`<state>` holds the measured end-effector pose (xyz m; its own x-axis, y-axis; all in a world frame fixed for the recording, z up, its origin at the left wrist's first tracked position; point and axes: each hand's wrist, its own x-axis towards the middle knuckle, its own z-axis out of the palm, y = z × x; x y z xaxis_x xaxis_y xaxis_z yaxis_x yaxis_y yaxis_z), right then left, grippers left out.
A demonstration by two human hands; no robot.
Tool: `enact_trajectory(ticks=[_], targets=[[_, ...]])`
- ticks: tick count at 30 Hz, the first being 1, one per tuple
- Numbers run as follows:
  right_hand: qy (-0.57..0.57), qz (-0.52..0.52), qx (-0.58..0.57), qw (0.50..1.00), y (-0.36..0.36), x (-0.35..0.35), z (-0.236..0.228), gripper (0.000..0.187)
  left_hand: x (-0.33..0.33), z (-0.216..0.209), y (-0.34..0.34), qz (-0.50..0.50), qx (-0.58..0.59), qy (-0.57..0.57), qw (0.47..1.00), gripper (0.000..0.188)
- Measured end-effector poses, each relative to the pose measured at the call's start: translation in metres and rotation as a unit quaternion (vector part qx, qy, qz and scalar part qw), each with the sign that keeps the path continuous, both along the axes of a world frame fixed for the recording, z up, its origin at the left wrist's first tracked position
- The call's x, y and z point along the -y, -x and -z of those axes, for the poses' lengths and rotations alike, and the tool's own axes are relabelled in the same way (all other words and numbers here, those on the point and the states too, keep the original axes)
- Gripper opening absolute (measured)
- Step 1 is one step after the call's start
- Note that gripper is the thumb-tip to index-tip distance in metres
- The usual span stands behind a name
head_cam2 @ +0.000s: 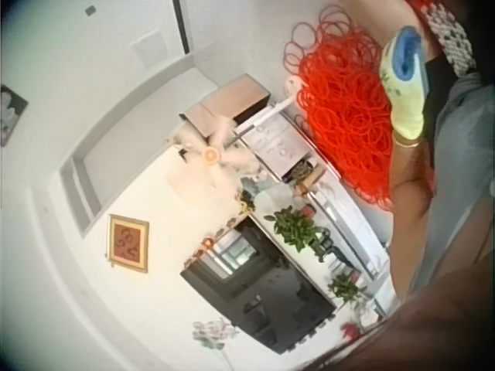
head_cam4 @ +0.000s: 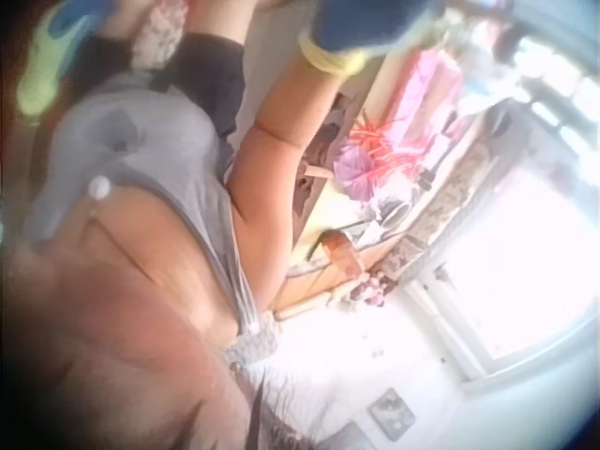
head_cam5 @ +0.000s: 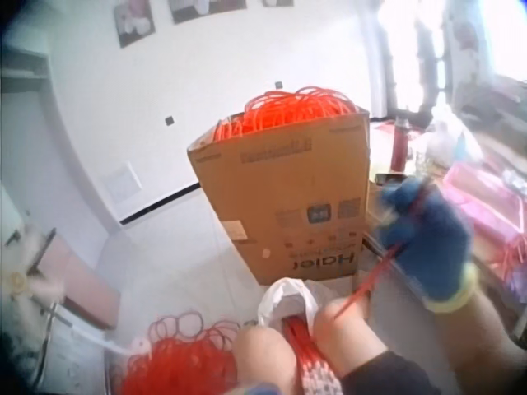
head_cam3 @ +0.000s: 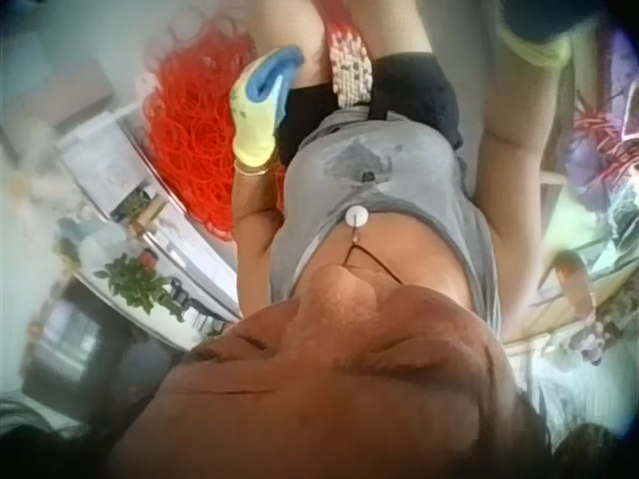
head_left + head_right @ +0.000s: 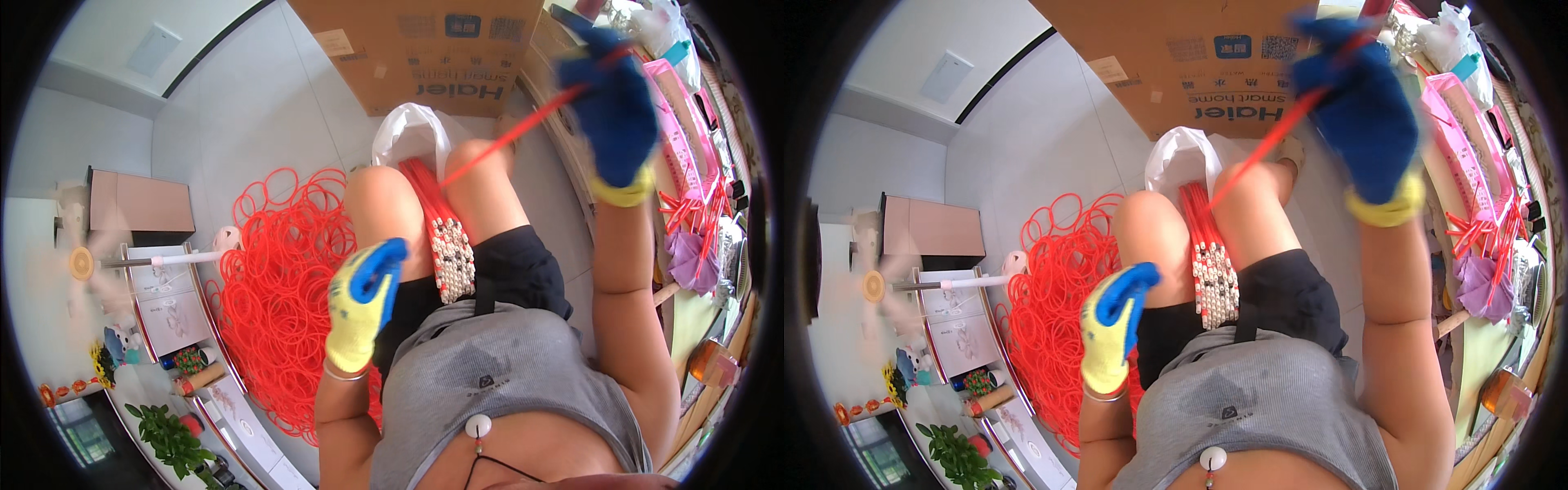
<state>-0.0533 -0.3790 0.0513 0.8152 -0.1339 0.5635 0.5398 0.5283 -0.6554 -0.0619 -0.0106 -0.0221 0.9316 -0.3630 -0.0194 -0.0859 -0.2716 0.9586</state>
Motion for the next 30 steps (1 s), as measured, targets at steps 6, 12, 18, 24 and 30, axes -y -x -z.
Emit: enact_trajectory(ticks=[6, 12, 18, 24, 30], targets=[[-0.276, 0.107, 0.06, 0.953, 0.1, 0.154, -0.054, 0.031, 0.054, 0.022, 0.001, 0.172, -0.237, 0.334, 0.896, 0.039], [-0.458, 0.018, -0.015, 0.889, 0.132, 0.163, 0.041, 0.038, 0.062, 0.054, -0.039, 0.08, -0.328, 0.546, 0.767, 0.048], [-0.422, 0.025, -0.004, 0.906, 0.113, 0.129, 0.116, 0.047, 0.043, 0.072, -0.062, 0.02, -0.319, 0.595, 0.737, 0.04], [-0.471, -0.009, 0.053, 0.881, 0.07, 0.098, 0.127, 0.039, 0.021, 0.098, -0.073, 0.052, -0.258, 0.608, 0.749, 0.037], [-0.498, 0.069, 0.058, 0.863, 0.051, 0.06, 0.109, 0.033, 0.012, 0.096, -0.073, 0.021, -0.204, 0.616, 0.761, 0.039]])
